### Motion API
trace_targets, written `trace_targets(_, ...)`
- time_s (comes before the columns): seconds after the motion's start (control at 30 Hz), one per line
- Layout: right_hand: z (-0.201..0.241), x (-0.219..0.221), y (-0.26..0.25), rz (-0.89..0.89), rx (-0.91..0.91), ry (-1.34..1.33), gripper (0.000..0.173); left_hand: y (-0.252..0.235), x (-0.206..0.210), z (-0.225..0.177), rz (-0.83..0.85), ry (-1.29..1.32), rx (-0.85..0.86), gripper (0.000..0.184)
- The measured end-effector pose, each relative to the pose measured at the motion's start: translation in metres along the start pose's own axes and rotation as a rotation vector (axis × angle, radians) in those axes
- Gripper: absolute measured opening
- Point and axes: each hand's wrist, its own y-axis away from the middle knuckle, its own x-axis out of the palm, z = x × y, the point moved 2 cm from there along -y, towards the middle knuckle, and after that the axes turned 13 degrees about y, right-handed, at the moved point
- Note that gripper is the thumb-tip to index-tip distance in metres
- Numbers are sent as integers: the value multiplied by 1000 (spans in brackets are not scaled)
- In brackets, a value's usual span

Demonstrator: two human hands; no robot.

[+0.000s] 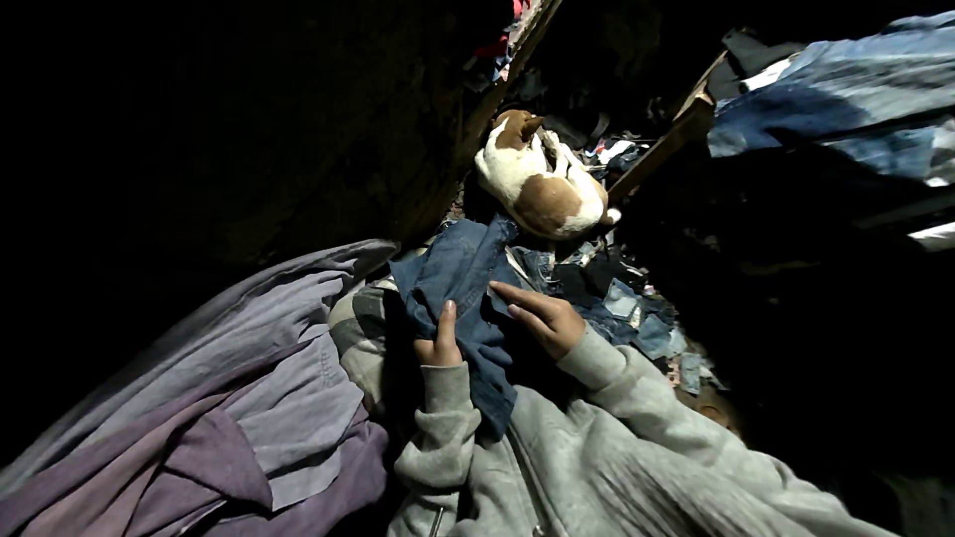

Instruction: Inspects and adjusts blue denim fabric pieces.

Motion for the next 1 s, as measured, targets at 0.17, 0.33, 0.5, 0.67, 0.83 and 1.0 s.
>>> trace_targets(0.17, -31, -15, -6, -85, 176, -39, 41, -12, -8, 8, -17, 25, -68, 36)
trace_targets(0.33, -51, -33, -9, -100, 302, -12, 42, -21, -12, 19, -43, 46, -205, 34)
trace_targets(0.5, -49, -28, -17, -33, 389, 67, 41, -27, -15, 29, -51, 31, -264, 34)
trace_targets(0.67, -48, -27, -25, 30, 426, 272, 43, -24, -15, 27, -39, 33, -278, 35)
trace_targets(0.83, -80, -36, -34, -163, 436, 347, 42, -26, -17, 28, -78, 25, -297, 36)
trace_targets(1.0, -76, -58, -30, -120, 332, 135, 45, -31, -21, 28, -32, 15, -300, 37)
